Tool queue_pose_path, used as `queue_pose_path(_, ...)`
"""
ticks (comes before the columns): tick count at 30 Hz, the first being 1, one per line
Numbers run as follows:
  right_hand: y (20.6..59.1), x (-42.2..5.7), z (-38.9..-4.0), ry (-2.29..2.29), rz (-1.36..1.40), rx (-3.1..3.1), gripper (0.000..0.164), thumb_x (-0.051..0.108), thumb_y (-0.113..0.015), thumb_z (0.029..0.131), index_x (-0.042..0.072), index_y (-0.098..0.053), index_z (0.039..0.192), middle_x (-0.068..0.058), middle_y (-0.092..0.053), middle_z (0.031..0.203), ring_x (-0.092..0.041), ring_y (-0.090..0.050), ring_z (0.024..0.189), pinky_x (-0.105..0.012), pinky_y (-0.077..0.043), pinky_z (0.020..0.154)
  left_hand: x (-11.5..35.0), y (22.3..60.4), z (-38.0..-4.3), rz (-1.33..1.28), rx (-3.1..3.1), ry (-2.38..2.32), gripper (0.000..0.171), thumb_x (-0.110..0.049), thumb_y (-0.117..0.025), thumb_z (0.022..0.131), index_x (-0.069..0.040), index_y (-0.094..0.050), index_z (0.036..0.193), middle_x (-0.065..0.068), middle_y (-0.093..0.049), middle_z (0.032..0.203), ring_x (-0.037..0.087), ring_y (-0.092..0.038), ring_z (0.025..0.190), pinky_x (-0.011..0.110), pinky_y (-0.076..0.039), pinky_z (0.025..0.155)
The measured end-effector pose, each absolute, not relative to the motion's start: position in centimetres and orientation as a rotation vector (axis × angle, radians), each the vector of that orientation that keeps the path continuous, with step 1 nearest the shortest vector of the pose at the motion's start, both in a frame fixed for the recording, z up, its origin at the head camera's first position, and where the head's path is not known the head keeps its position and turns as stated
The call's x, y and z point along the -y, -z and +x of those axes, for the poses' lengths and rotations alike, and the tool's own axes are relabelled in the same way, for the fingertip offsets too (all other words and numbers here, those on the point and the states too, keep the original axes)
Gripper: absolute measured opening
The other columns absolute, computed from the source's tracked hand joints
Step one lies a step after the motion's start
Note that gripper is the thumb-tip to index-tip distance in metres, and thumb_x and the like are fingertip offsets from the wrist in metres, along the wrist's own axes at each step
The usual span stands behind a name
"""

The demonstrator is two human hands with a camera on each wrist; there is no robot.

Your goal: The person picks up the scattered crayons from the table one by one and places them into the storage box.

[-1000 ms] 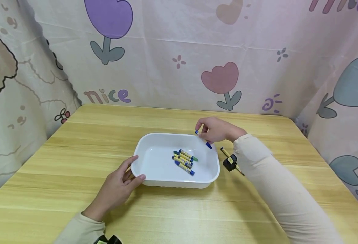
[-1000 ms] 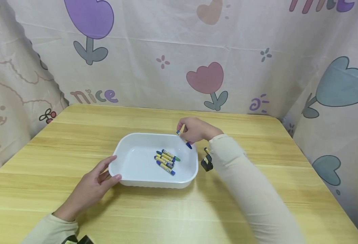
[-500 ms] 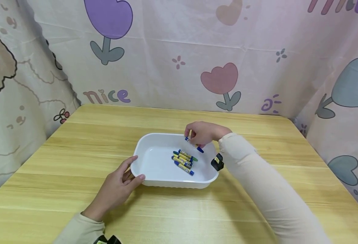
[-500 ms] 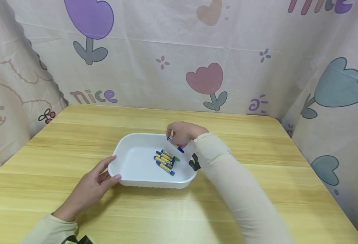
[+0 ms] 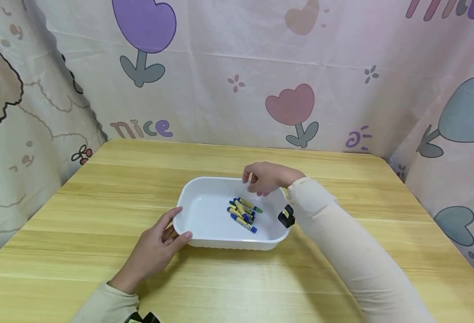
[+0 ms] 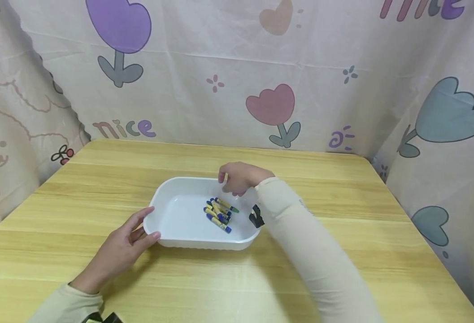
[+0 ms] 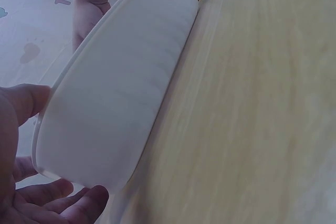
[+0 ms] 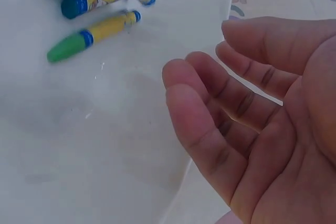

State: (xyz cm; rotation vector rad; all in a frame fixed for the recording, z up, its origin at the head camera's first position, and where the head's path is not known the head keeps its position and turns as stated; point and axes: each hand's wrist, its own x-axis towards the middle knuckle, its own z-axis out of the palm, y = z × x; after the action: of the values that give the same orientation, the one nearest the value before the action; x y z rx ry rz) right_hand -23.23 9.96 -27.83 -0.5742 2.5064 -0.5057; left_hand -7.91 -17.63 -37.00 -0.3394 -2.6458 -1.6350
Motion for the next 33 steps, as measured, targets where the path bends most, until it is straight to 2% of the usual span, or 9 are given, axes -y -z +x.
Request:
queue_pose_path(11, 27.2, -13.8, -23.6, 0.578, -0.6, -2.548, 0.021, 0.015, -0.06, 0.097, 0.006, -0.056, 0.116, -0.01, -0.063, 0.095, -0.02, -0.063, 0.077, -0.029, -0.058, 0.067, 17.5, 37.0, -7.9, -0.355, 2.643, 1.642, 0.065, -0.027, -0.064, 0.096, -0.005, -0.033, 0.149, 0.031, -0.033, 0.147, 0.035, -0.045, 0.128, 0.034, -0.051, 0.092)
queue_pose_path(18, 27.4, -17.4, -23.7, 0.665, -0.577, -2.574, 0.024, 0.012, -0.059, 0.096, -0.001, -0.054, 0.115, -0.013, -0.061, 0.091, -0.027, -0.063, 0.075, -0.035, -0.059, 0.066, 17.6, 36.8, -7.9, -0.356, 2.649, 1.62, 0.065, -0.027, -0.063, 0.096, -0.005, -0.033, 0.149, 0.032, -0.036, 0.145, 0.036, -0.047, 0.126, 0.034, -0.052, 0.092)
queue_pose_path(24, 28.3, -19.9, -23.7, 0.637, -0.495, -2.587, 0.02, 0.012, -0.057, 0.097, -0.001, -0.054, 0.112, -0.018, -0.061, 0.092, -0.029, -0.063, 0.074, -0.032, -0.058, 0.063, 17.6, 36.8, -7.9, -0.353, 2.641, 1.641, 0.065, -0.026, -0.064, 0.096, -0.005, -0.033, 0.149, 0.032, -0.035, 0.145, 0.036, -0.047, 0.126, 0.034, -0.052, 0.092)
queue_pose_path(28, 29.2, -21.0, -23.7, 0.611, -0.444, -2.572, 0.021, 0.013, -0.059, 0.096, -0.001, -0.053, 0.111, -0.016, -0.06, 0.09, -0.026, -0.063, 0.072, -0.032, -0.059, 0.063, 17.7, 36.9, -7.9, -0.353, 2.637, 1.649, 0.065, -0.026, -0.064, 0.096, -0.005, -0.033, 0.149, 0.032, -0.036, 0.145, 0.036, -0.047, 0.126, 0.033, -0.052, 0.091)
queue_pose_path(33, 30.3, -21.7, -23.4, 0.574, -0.404, -2.538, 0.024, 0.01, -0.059, 0.094, -0.003, -0.052, 0.113, -0.012, -0.058, 0.079, -0.017, -0.056, 0.06, -0.028, -0.055, 0.058, 17.6, 36.9, -7.9, -0.345, 2.645, 1.638, 0.065, -0.027, -0.064, 0.096, -0.005, -0.033, 0.149, 0.03, -0.033, 0.147, 0.035, -0.046, 0.127, 0.033, -0.051, 0.092)
